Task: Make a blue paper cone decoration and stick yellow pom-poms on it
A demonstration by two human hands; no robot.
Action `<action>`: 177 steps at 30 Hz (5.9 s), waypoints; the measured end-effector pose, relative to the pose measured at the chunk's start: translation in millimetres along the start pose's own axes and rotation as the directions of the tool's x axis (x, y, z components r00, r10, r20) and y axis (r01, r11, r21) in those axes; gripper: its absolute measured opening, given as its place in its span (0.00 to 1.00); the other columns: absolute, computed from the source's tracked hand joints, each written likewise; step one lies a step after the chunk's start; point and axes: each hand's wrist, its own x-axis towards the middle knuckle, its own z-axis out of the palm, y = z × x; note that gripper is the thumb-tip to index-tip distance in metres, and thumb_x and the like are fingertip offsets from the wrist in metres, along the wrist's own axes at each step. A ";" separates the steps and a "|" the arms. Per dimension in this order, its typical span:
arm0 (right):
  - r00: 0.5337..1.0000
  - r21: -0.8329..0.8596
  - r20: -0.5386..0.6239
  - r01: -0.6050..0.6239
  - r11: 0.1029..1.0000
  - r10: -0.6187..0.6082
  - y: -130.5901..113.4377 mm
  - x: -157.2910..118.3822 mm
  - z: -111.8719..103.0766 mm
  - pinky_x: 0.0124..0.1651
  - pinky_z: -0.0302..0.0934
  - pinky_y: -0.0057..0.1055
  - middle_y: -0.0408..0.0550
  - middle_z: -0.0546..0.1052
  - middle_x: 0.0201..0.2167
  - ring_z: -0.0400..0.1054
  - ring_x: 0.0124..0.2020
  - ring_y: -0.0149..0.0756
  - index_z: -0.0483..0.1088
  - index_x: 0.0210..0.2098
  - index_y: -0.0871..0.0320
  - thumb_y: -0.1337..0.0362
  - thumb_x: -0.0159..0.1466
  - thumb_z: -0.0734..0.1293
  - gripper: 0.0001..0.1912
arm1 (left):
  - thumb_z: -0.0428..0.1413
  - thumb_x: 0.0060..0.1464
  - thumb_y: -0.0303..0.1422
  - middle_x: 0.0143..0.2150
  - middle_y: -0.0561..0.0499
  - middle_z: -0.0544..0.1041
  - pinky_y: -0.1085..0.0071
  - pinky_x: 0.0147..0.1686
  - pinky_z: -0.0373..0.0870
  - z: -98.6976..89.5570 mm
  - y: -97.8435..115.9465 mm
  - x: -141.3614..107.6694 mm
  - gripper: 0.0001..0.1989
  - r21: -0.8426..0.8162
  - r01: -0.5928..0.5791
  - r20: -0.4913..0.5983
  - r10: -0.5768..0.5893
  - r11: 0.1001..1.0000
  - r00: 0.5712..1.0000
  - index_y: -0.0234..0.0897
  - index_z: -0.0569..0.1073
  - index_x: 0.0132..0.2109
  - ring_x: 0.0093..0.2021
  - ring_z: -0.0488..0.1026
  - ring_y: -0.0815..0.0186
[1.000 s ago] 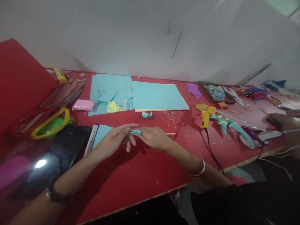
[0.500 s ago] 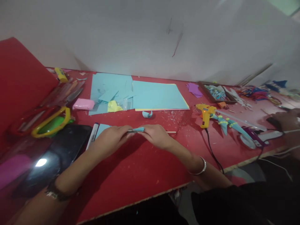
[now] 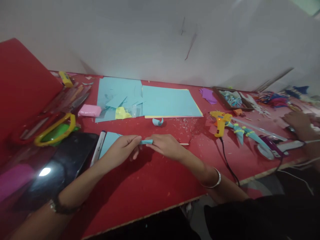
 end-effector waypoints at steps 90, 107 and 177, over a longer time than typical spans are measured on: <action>0.990 0.342 0.045 -0.138 0.930 0.130 -5.9 -2.2 -13.7 0.29 0.53 0.23 0.42 0.74 0.27 0.65 0.27 0.26 0.70 0.36 0.59 0.65 0.65 0.56 0.12 | 0.34 0.60 0.45 0.20 0.51 0.72 0.71 0.23 0.54 -8.8 -6.3 0.2 0.27 0.730 -0.320 0.013 0.456 0.604 0.890 0.38 0.69 0.27 0.20 0.65 0.68; 0.984 -0.278 -0.121 0.096 0.956 -0.134 -3.9 -6.2 -2.9 0.22 0.44 0.29 0.44 0.73 0.21 0.63 0.23 0.29 0.69 0.43 0.62 0.70 0.66 0.50 0.17 | 0.38 0.56 0.47 0.07 0.59 0.56 0.75 0.19 0.59 3.4 0.5 -2.2 0.24 -0.159 0.147 0.171 -0.120 0.976 0.978 0.39 0.55 0.17 0.12 0.60 0.71; 0.985 -0.261 -0.171 -0.017 0.965 -0.029 1.3 -4.2 1.7 0.22 0.43 0.28 0.42 0.72 0.21 0.61 0.21 0.26 0.70 0.34 0.58 0.61 0.67 0.51 0.18 | 0.40 0.57 0.44 0.14 0.57 0.66 0.74 0.24 0.59 7.8 -0.9 -1.8 0.22 0.042 -0.042 -0.022 0.043 0.998 0.999 0.38 0.64 0.22 0.18 0.65 0.70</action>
